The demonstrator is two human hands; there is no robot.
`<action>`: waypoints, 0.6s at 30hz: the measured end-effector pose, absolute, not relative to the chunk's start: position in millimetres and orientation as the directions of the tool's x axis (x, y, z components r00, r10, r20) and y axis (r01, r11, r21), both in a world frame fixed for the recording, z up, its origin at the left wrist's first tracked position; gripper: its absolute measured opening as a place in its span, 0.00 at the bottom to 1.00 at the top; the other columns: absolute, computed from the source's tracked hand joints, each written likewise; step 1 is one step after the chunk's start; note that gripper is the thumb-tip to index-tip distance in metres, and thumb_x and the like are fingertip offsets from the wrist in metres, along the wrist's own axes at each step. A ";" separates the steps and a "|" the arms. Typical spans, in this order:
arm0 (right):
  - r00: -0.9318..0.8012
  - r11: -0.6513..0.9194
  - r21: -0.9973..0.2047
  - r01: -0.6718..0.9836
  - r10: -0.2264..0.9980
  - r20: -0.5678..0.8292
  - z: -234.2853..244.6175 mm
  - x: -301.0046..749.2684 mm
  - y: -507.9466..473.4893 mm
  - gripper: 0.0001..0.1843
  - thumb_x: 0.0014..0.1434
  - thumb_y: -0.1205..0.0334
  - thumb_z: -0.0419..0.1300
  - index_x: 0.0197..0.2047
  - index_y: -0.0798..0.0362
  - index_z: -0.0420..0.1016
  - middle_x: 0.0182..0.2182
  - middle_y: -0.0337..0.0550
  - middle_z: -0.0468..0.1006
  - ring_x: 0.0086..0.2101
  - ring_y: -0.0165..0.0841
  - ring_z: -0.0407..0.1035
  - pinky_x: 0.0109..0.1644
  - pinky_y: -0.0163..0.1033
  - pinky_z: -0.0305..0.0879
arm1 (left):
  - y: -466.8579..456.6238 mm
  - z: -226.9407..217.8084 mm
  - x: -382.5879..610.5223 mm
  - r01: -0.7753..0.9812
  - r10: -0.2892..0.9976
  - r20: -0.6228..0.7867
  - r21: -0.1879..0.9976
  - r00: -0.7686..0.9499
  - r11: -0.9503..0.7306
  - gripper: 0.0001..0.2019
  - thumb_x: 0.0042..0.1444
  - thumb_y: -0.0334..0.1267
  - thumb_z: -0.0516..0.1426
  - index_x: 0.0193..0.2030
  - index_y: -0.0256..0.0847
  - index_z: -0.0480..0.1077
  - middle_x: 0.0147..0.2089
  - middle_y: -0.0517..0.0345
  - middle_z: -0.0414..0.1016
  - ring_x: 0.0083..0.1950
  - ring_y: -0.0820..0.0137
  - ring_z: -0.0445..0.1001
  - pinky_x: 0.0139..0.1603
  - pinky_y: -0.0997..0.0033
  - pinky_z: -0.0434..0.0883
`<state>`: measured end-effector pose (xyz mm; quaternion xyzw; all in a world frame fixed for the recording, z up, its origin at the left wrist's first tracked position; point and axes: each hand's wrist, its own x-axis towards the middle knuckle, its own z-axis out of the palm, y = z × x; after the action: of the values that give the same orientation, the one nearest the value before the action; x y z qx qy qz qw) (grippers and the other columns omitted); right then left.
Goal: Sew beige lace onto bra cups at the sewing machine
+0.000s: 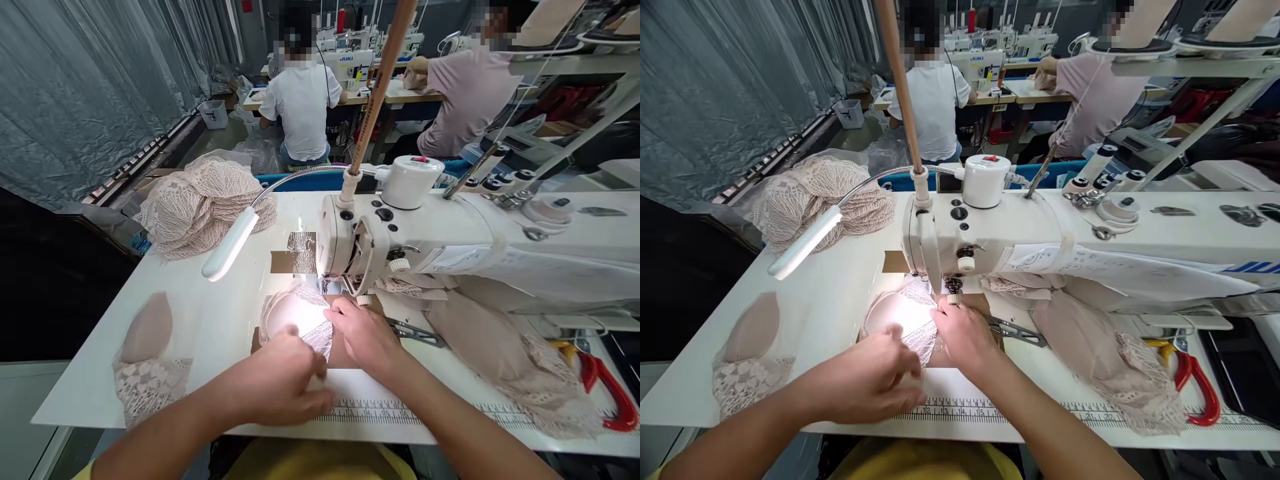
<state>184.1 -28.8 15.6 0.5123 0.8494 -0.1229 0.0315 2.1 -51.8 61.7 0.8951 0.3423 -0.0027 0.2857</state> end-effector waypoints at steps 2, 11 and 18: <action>-0.466 0.450 -0.124 0.884 0.862 -0.199 16.5 184.0 -29.7 0.21 0.55 0.80 0.49 0.45 0.52 0.74 0.40 0.44 0.74 0.35 0.33 0.67 0.31 0.37 0.53 | -46.4 73.7 -10.0 0.441 0.426 -0.222 0.724 0.877 -0.531 0.12 0.62 0.45 0.53 0.38 0.43 0.75 0.23 0.62 0.73 0.25 0.73 0.70 0.37 0.71 0.69; -0.450 0.444 -0.075 0.893 0.887 -0.109 11.3 183.1 -30.3 0.21 0.59 0.77 0.50 0.50 0.51 0.74 0.42 0.46 0.75 0.32 0.33 0.67 0.31 0.37 0.56 | -6.1 -1.4 -1.5 0.552 0.664 0.293 0.381 0.688 -0.741 0.13 0.65 0.35 0.49 0.49 0.37 0.72 0.48 0.49 0.77 0.43 0.64 0.74 0.42 0.63 0.74; -0.461 0.459 -0.129 0.879 0.887 0.019 5.0 188.7 -22.5 0.25 0.54 0.79 0.52 0.51 0.50 0.75 0.40 0.45 0.76 0.36 0.35 0.67 0.36 0.38 0.57 | 4.1 -13.4 -4.1 0.569 0.620 0.351 0.246 0.702 -0.784 0.15 0.66 0.35 0.48 0.50 0.35 0.73 0.50 0.48 0.77 0.39 0.63 0.73 0.37 0.61 0.75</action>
<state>188.7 -22.5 5.0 0.5175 0.8532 -0.0503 -0.0417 -4.1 4.1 -13.4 0.9206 0.3229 0.2115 0.0595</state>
